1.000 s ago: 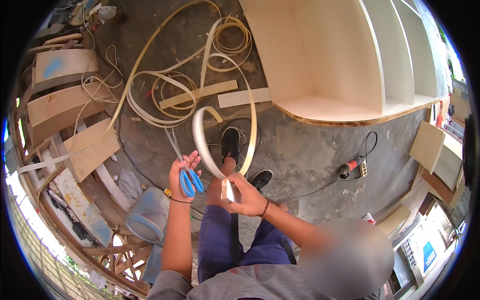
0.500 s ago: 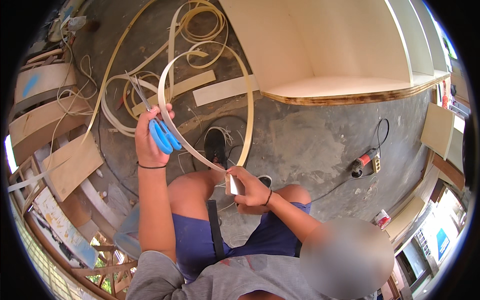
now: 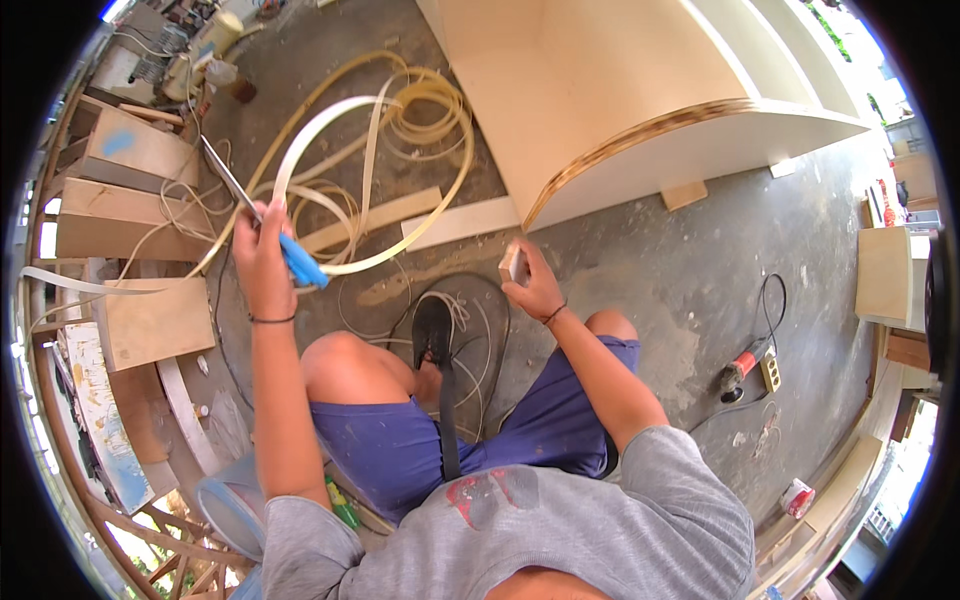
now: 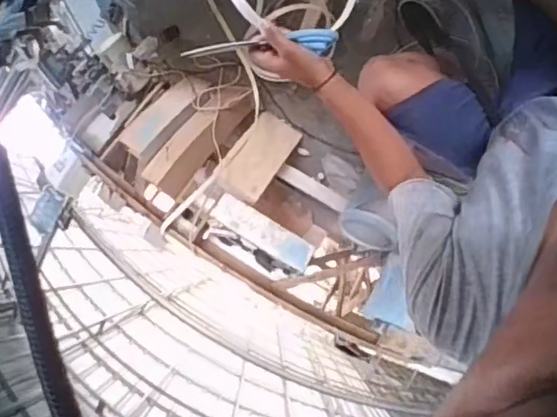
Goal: The person applies a strip of edge banding to the curved edge of a wooden cabinet. They use scissors to cut the banding and a heat gun to soften it for better adhesion along the curve.
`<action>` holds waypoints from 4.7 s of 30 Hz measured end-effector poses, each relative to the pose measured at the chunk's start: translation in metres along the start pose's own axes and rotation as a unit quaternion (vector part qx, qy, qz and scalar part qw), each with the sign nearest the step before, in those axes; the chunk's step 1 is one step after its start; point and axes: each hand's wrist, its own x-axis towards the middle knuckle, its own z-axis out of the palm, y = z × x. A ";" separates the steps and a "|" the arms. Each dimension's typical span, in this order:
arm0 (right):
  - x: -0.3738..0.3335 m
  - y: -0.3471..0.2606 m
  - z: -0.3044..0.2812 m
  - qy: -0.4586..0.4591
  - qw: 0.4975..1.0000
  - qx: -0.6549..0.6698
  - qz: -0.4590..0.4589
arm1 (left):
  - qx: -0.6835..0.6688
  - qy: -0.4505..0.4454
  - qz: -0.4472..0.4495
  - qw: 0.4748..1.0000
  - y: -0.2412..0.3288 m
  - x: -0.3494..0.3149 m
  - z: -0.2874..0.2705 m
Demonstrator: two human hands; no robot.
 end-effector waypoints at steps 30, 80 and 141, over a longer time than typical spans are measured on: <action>-0.114 -0.227 0.007 -0.299 0.879 0.367 -0.054 | 0.500 -0.156 0.195 0.829 0.101 -0.211 0.031; -0.176 -0.216 -0.035 -0.455 0.853 0.242 0.077 | 0.103 -0.483 -0.165 0.854 0.130 -0.155 0.044; -0.139 -0.201 -0.064 -0.194 0.962 0.169 0.087 | 0.186 -0.310 0.160 0.918 0.025 -0.173 0.089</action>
